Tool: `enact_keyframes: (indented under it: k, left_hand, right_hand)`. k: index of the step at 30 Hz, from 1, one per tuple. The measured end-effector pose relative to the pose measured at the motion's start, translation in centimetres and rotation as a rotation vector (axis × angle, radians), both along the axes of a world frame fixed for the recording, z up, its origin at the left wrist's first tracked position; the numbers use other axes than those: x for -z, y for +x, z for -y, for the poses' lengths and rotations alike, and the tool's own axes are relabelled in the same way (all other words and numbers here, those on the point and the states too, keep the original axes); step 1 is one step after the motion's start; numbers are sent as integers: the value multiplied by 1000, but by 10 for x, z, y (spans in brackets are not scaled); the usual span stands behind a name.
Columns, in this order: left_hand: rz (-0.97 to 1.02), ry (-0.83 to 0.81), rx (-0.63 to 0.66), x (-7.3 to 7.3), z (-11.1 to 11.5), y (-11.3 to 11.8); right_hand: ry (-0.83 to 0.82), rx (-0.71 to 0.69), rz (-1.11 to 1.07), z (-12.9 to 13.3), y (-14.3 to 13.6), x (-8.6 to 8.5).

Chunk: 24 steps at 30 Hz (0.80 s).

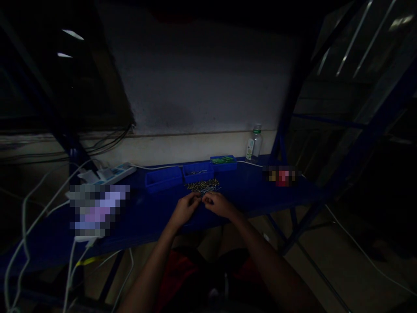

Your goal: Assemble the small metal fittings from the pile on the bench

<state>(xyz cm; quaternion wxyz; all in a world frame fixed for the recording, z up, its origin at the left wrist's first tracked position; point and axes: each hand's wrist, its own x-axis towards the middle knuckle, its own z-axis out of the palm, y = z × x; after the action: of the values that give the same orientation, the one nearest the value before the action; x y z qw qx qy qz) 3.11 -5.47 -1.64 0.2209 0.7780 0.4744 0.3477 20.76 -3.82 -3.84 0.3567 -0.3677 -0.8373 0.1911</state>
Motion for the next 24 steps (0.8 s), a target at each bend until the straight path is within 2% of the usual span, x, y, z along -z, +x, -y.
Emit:
enact_keyframes:
  k: [4,12,24]
  left_hand:
    - [-51,15,34,1,0,1]
    - [-64,39,28,-1,1,4]
    - [34,41,53,4,2,1]
  right_hand:
    - [-29,-24,-55,-1,4,1]
    - [-17,70,-118,6,7,-3]
    - [-107,81,-198,3,6,3]
